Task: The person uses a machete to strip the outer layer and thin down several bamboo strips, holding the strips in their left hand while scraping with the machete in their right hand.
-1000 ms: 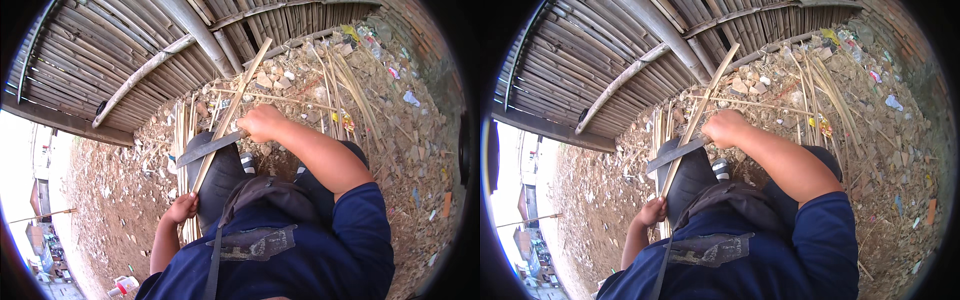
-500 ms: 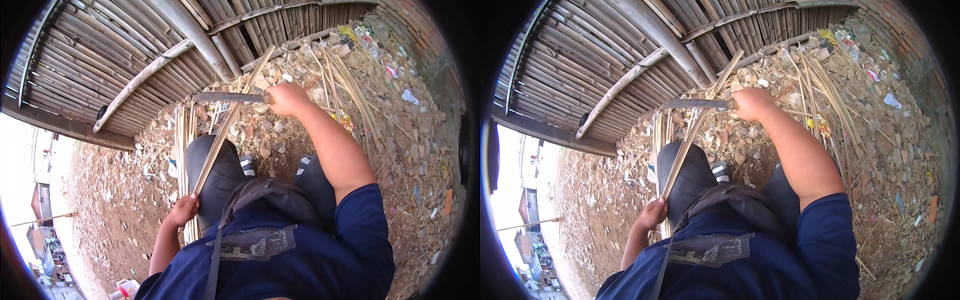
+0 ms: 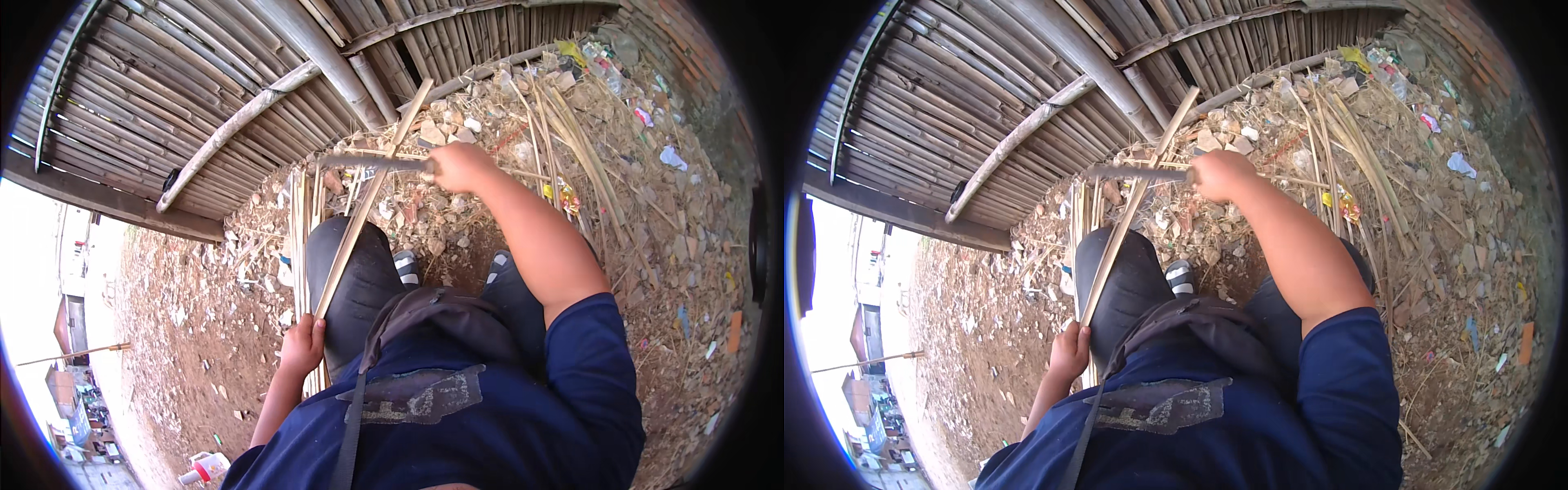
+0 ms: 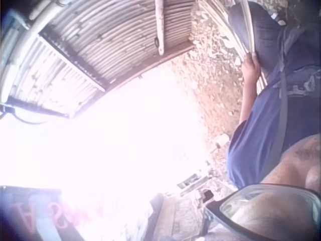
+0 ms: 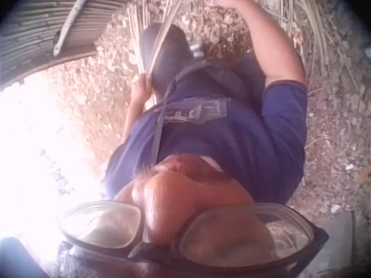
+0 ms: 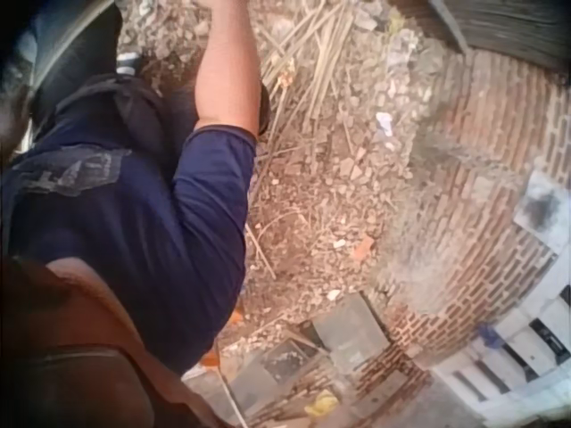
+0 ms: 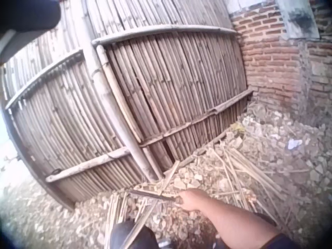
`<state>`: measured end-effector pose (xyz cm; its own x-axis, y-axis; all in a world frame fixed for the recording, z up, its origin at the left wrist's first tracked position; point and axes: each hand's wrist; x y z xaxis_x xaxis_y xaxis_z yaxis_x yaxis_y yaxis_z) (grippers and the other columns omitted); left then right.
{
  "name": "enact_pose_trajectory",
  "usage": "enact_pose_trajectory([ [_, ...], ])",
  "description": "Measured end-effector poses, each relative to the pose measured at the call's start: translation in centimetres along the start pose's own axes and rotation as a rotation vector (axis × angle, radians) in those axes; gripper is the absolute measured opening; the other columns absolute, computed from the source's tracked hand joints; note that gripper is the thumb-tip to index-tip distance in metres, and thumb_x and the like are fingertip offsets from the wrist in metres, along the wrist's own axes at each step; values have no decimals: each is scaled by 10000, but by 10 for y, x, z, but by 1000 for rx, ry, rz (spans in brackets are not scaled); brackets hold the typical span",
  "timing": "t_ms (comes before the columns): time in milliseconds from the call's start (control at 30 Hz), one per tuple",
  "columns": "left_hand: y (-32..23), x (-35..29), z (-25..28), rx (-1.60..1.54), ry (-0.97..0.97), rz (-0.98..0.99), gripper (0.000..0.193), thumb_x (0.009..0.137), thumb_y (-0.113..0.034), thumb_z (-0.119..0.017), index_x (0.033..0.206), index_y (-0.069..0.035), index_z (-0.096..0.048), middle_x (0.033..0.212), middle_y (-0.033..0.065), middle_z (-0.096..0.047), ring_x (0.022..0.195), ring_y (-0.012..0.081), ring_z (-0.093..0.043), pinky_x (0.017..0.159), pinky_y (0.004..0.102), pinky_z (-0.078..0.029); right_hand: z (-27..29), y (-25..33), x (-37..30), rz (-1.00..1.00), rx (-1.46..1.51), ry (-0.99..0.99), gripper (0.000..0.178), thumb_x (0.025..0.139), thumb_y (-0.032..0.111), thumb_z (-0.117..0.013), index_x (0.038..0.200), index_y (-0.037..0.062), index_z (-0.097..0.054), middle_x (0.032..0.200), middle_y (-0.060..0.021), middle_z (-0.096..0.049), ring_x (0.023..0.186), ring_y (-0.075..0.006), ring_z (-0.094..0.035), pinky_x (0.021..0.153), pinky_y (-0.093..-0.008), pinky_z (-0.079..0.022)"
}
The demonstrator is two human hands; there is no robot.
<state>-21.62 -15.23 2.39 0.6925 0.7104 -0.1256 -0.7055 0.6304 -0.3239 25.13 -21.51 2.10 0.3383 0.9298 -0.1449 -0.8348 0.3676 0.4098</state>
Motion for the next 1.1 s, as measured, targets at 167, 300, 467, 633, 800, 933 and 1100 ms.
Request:
enact_pose_trajectory([
  [167, -2, 5, 0, 80, 5, 27, 287, 1042, -326, -516, 990, -45, -504, 715, 265, -650, 700, 499, -647, 622, 595, -495, 6, -3, -4, -49, -45, -75, 303, 812, 237, -714, 1094, 127, -714, 1028, -145, -736, 1001, -337, -707, 864, -476, -564],
  [300, -17, 4, -1, 202, 34, 123, 324, 1046, -360, -494, 1013, -38, -504, 721, 278, -655, 698, 505, -654, 620, 617, -499, 14, 16, -10, 8, -38, -71, 261, 804, 217, -712, 1048, 122, -718, 1008, -142, -737, 969, -344, -714, 844, -488, -567],
  [467, -13, 3, -12, 133, -67, 113, 373, 1040, -397, -499, 980, -28, -503, 703, 285, -646, 681, 516, -646, 600, 619, -493, 2, 42, -13, 200, -131, -2, 196, 774, 186, -718, 967, 148, -723, 958, -112, -742, 932, -322, -726, 806, -479, -576],
  [633, -6, 4, -18, 106, -93, 117, 401, 1025, -420, -528, 955, -26, -496, 685, 298, -630, 665, 526, -633, 584, 621, -481, 1, 73, -26, 340, -224, 61, 179, 780, 159, -714, 958, 169, -726, 920, -82, -740, 894, -292, -730, 771, -453, -579],
  [800, 9, 4, -27, 92, -94, 128, 401, 1039, -406, -506, 919, -24, -492, 682, 291, -633, 654, 518, -634, 579, 617, -485, 12, 9, 2, -155, -60, 14, 212, 838, 135, -685, 1049, 134, -711, 969, -67, -741, 910, -261, -731, 792, -438, -587],
  [933, 6, 11, -15, 142, -83, 100, 399, 1048, -397, -489, 902, -26, -495, 668, 287, -631, 640, 512, -639, 570, 608, -495, 10, -10, -3, -108, -165, -92, 231, 844, 150, -657, 1068, 119, -703, 1025, -129, -732, 957, -319, -723, 841, -479, -575],
  [1100, 6, 3, -20, 129, -84, 105, 417, 1045, -418, -487, 906, -26, -495, 665, 282, -632, 647, 512, -645, 575, 605, -503, 24, 30, -14, -29, -26, -149, 195, 831, 178, -659, 1012, 123, -704, 978, -130, -734, 949, -348, -712, 828, -502, -562],
])
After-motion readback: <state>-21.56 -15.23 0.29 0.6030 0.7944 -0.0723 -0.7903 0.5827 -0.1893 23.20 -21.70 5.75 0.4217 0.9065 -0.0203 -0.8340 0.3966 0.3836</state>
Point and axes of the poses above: each hand's wrist, its own x-axis towards the middle knuckle, its own z-axis out of the back of the hand, y = z × x
